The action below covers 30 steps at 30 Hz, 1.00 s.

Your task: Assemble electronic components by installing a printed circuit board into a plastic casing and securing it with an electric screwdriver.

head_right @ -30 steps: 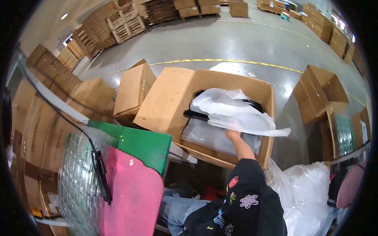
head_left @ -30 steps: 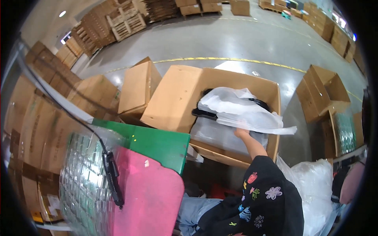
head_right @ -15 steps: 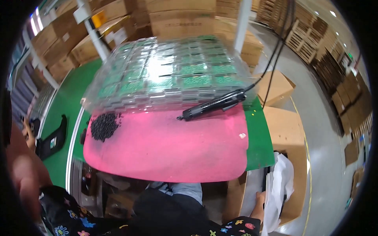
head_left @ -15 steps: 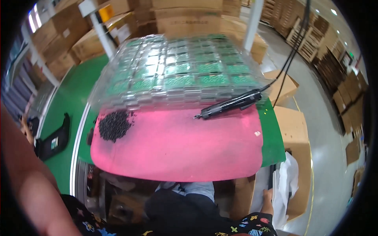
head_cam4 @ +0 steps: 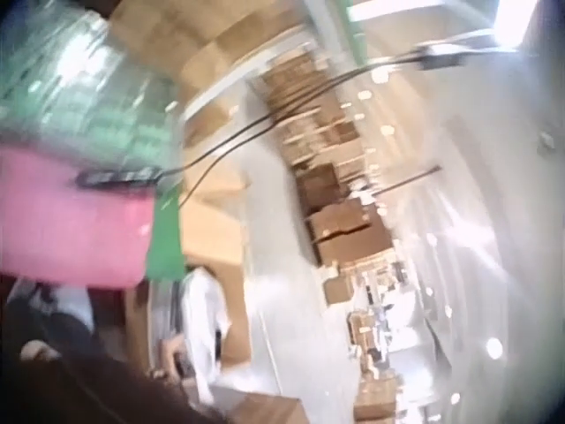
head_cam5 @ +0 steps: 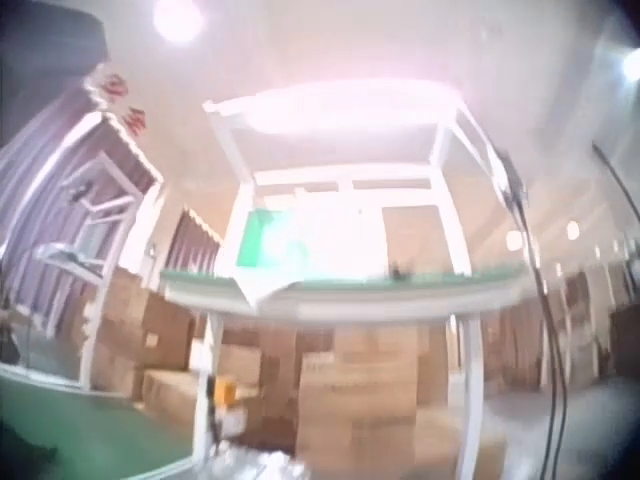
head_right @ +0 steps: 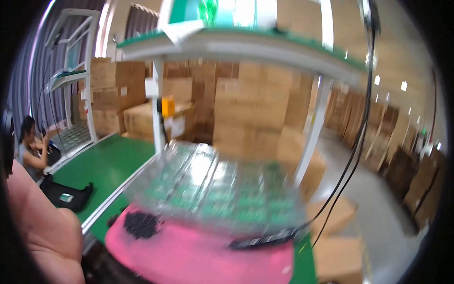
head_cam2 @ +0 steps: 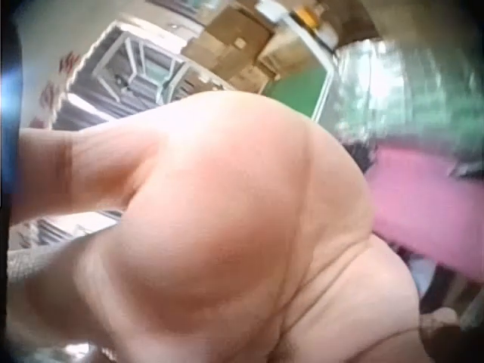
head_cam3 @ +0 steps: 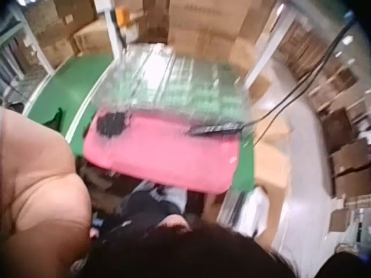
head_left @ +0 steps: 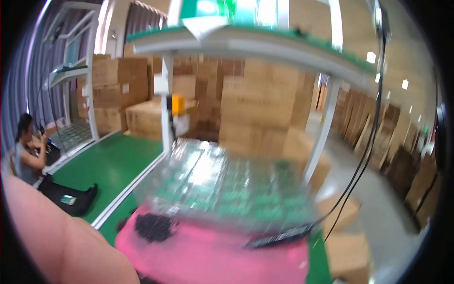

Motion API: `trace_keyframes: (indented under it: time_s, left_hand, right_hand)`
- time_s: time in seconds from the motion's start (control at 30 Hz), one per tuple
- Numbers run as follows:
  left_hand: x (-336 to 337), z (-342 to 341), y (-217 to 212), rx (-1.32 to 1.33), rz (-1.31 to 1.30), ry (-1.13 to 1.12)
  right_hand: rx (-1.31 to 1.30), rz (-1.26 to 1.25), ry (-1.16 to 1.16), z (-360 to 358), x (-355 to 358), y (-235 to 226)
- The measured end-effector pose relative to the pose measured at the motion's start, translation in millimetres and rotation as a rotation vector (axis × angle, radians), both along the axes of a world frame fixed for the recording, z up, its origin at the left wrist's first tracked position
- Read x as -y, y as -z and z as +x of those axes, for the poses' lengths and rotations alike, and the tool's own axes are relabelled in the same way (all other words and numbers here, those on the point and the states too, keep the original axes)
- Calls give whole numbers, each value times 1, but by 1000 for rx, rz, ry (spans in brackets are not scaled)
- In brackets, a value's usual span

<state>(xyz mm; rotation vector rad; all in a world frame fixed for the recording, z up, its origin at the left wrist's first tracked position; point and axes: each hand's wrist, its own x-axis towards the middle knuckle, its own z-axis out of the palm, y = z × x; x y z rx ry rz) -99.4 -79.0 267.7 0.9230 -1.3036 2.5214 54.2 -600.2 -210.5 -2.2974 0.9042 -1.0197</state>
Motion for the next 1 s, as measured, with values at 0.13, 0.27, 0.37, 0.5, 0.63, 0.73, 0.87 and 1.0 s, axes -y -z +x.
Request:
trace_keyframes:
  time_s: [0.13, 0.27, 0.37, 0.5, 0.63, 0.73, 0.87, 1.0]
  left_hand:
    - [-28, 17, 32, -102, 40, 248]
    - [-23, 20, 38, -81, -11, 384]
    - [-29, 12, 46, -122, -22, 586]
    - [-33, 8, 53, -66, -23, 827]
    - [-43, 60, 154, -1021, -25, 425]
    - [-26, 90, 188, -1847, 447, 104]
    - [-39, 102, 226, -2092, 837, -351]
    - [-60, 109, 247, -2188, 697, -300]
  right_hand:
    - [-62, -47, 156, -214, -18, 76]
    - [-45, -161, 172, -264, 33, 90]
    - [189, -191, 140, -251, 15, -17]
    - [277, -633, -45, -246, -11, -108]
    - [189, -808, -609, -221, -68, -167]
    - [21, -793, -1016, -187, -116, -187]
    - [-141, -834, -1344, -141, -175, -216]
    - [-234, -798, -1557, -82, -218, -269]
